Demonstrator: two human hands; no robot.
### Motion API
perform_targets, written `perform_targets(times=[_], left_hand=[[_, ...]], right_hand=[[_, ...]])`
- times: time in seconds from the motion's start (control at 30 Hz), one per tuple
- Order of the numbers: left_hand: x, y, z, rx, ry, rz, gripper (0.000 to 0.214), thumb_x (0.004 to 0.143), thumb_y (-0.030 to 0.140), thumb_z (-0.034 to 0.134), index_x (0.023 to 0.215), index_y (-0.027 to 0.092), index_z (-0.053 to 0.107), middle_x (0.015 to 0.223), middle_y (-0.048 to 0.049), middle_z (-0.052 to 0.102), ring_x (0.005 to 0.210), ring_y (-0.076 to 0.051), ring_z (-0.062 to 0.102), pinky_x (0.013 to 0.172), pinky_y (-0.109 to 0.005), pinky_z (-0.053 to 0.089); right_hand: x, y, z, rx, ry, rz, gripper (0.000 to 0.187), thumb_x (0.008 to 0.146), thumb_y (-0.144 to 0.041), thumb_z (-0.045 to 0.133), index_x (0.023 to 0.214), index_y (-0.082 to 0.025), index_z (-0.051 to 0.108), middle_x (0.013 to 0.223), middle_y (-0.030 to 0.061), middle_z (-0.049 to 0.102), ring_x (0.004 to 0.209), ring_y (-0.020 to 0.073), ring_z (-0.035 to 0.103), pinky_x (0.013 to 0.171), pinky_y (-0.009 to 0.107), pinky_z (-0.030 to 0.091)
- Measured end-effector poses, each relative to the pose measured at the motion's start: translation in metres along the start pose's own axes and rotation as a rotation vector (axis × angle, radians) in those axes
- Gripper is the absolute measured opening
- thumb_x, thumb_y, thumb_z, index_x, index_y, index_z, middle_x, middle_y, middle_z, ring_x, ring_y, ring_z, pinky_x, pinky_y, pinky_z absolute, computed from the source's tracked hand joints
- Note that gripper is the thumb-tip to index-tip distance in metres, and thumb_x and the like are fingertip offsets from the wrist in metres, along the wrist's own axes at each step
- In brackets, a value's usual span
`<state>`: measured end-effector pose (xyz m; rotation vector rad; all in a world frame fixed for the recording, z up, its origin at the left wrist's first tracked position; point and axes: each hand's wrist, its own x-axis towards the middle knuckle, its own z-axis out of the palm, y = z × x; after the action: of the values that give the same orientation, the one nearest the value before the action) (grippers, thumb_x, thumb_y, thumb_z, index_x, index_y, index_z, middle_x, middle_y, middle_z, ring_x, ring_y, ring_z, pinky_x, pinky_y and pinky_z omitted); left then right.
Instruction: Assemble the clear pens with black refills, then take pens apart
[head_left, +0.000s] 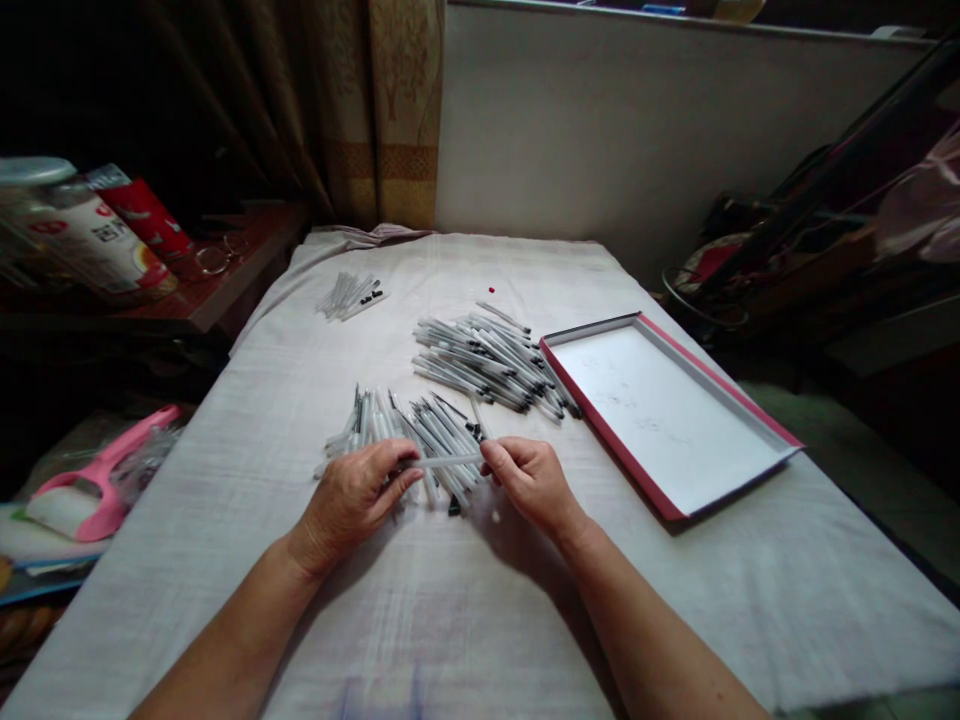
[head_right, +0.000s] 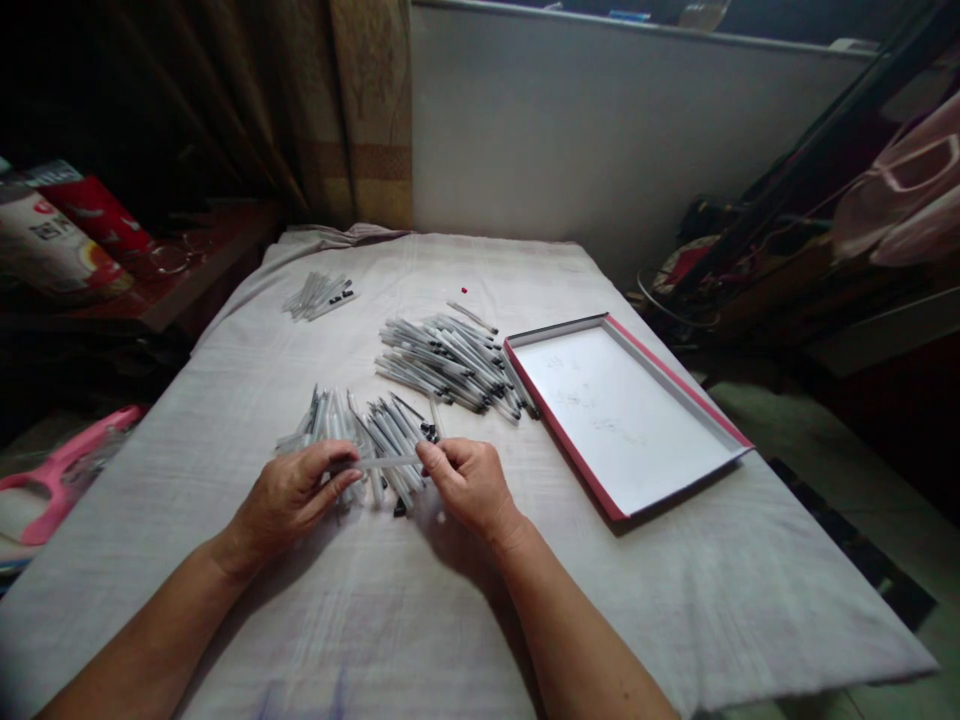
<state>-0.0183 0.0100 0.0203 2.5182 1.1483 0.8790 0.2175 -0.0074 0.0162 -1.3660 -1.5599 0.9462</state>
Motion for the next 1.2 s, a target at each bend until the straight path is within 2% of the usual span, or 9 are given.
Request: perform_targets(times=[0.13, 0.3, 0.47, 0.57, 0.67, 0.77, 0.87, 0.97, 1.2], left_hand=[[0.003, 0.002, -0.005, 0.125, -0.012, 0.051, 0.030, 0.097, 0.042, 0.045, 0.091, 0.019, 0.062, 0.078, -0.0022, 0.070, 0.068, -0.015, 0.065, 0.063, -0.024, 0.047], [0.006, 0.005, -0.010, 0.219, -0.117, 0.091, 0.044, 0.100, 0.046, 0.033, 0.076, 0.019, 0.058, 0.066, -0.0003, 0.061, 0.059, -0.014, 0.058, 0.055, -0.025, 0.039], [0.004, -0.002, -0.020, -0.039, -0.305, -0.063, 0.049, 0.099, 0.048, 0.027, 0.069, 0.020, 0.052, 0.060, 0.0019, 0.054, 0.054, -0.012, 0.052, 0.053, -0.023, 0.037], [0.002, -0.018, -0.034, -0.210, -0.382, -0.244, 0.054, 0.095, 0.056, 0.028, 0.058, 0.020, 0.042, 0.052, 0.0029, 0.044, 0.049, -0.011, 0.044, 0.049, -0.023, 0.035], [0.003, -0.029, -0.041, -0.272, -0.222, -0.449, 0.056, 0.092, 0.062, 0.027, 0.057, 0.021, 0.041, 0.050, 0.0031, 0.042, 0.047, -0.011, 0.040, 0.047, -0.023, 0.036], [0.006, -0.026, -0.033, -0.169, -0.066, -0.460, 0.043, 0.088, 0.058, 0.042, 0.073, 0.019, 0.057, 0.063, 0.0014, 0.058, 0.059, -0.014, 0.054, 0.057, -0.023, 0.042], [0.007, -0.018, -0.018, 0.011, -0.013, -0.443, 0.035, 0.088, 0.051, 0.045, 0.088, 0.022, 0.064, 0.079, 0.0001, 0.069, 0.069, -0.016, 0.063, 0.065, -0.024, 0.045], [0.004, -0.015, -0.007, 0.193, 0.008, -0.469, 0.033, 0.090, 0.048, 0.044, 0.093, 0.023, 0.066, 0.086, -0.0017, 0.073, 0.074, -0.019, 0.067, 0.065, -0.026, 0.045], [-0.001, -0.018, -0.002, 0.336, 0.008, -0.401, 0.028, 0.092, 0.041, 0.046, 0.100, 0.022, 0.065, 0.099, -0.0044, 0.072, 0.081, -0.021, 0.069, 0.065, -0.028, 0.048]], right_hand=[[0.002, -0.005, -0.002, 0.122, -0.033, 0.086, 0.052, 0.082, -0.060, 0.055, 0.052, -0.017, 0.062, 0.044, -0.0006, 0.051, 0.043, 0.0099, 0.044, 0.045, 0.023, 0.034], [0.003, -0.004, -0.002, 0.169, -0.052, 0.105, 0.051, 0.082, -0.059, 0.056, 0.054, -0.017, 0.062, 0.045, -0.0013, 0.049, 0.043, 0.0091, 0.041, 0.044, 0.023, 0.033], [0.002, -0.006, -0.004, 0.075, -0.053, -0.074, 0.040, 0.086, -0.046, 0.055, 0.060, -0.017, 0.064, 0.051, -0.0013, 0.052, 0.050, 0.0105, 0.047, 0.051, 0.024, 0.037], [0.003, -0.005, -0.016, 0.029, 0.046, -0.183, 0.030, 0.086, -0.040, 0.057, 0.065, -0.018, 0.063, 0.058, -0.0007, 0.056, 0.057, 0.0120, 0.052, 0.057, 0.024, 0.041], [0.007, 0.000, -0.026, 0.029, 0.223, -0.171, 0.024, 0.086, -0.037, 0.057, 0.072, -0.019, 0.063, 0.058, -0.0017, 0.055, 0.054, 0.0117, 0.050, 0.053, 0.024, 0.041], [0.010, 0.007, -0.016, -0.045, 0.279, -0.179, 0.017, 0.086, -0.032, 0.059, 0.080, -0.019, 0.069, 0.066, 0.0007, 0.064, 0.059, 0.0139, 0.057, 0.057, 0.026, 0.045], [0.007, 0.010, 0.006, -0.162, 0.260, -0.249, 0.015, 0.087, -0.026, 0.059, 0.090, -0.020, 0.073, 0.082, 0.0050, 0.073, 0.075, 0.0173, 0.066, 0.070, 0.028, 0.051], [0.003, 0.009, 0.022, -0.308, 0.225, -0.300, 0.020, 0.091, -0.025, 0.056, 0.098, -0.019, 0.074, 0.087, 0.0072, 0.074, 0.078, 0.0180, 0.068, 0.074, 0.028, 0.052], [-0.001, 0.005, 0.026, -0.525, 0.165, -0.385, 0.026, 0.093, -0.029, 0.052, 0.101, -0.018, 0.074, 0.087, 0.0081, 0.074, 0.080, 0.0201, 0.068, 0.073, 0.029, 0.050]])
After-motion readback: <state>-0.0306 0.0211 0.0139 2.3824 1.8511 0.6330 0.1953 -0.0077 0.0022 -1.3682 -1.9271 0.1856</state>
